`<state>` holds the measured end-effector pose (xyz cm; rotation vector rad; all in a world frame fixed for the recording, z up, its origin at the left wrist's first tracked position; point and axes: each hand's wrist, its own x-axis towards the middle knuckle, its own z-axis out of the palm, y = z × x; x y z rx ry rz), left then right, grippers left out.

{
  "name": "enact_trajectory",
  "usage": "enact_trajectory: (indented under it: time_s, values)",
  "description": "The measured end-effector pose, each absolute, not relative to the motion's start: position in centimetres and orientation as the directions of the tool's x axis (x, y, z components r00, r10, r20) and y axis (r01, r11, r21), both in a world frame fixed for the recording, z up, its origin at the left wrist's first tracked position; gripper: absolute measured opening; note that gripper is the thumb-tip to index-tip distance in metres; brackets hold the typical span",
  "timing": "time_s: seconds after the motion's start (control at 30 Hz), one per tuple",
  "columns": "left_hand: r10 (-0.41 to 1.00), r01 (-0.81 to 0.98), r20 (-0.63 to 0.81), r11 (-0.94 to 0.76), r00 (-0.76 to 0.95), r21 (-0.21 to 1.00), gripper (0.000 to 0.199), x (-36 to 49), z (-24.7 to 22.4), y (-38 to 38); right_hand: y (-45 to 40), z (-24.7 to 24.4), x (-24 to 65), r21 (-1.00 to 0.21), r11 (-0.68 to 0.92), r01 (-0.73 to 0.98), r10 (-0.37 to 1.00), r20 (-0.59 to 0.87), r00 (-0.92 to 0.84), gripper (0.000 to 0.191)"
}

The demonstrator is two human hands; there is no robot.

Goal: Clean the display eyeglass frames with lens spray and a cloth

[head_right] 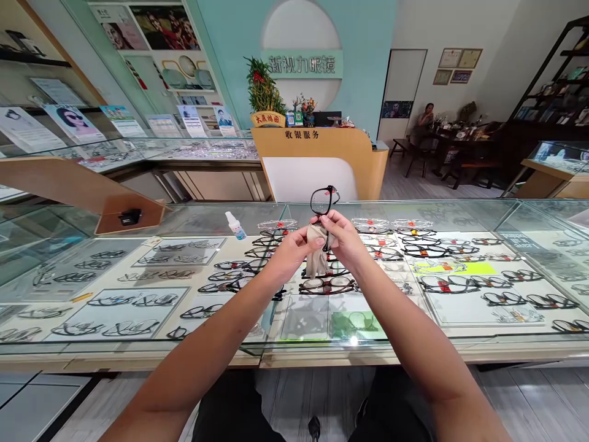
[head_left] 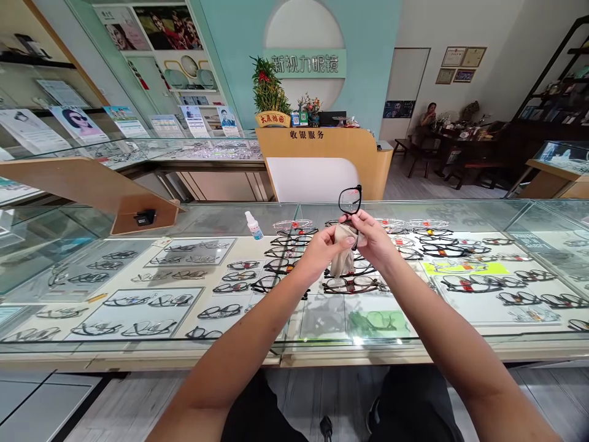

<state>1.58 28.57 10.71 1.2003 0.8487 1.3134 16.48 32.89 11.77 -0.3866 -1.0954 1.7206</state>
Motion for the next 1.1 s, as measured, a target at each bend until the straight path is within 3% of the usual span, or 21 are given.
enact_trajectory:
  time_s: [0.73, 0.93, 1.1]
  values:
    - [0.962, -0.138, 0.251, -0.235, 0.110, 0.962, 0.065, 2.15, 10.39, 27.82, 33.06, 11.52, 16.72, -0.811, -0.081, -0.579, 0.854, 0.244, -0.461, 0.032]
    - [0.950, -0.144, 0.273, -0.251, 0.154, 0.957, 0.059, 1.84, 10.29, 27.77, 32.95, 11.48, 16.61, -0.818, -0.086, -0.568, 0.848, 0.239, -0.473, 0.034]
    - [0.947, -0.164, 0.318, -0.306, 0.053, 0.938, 0.060, 2.15, 10.52, 27.68, 32.47, 11.42, 16.16, -0.815, -0.088, -0.573, 0.842, 0.246, -0.479, 0.035]
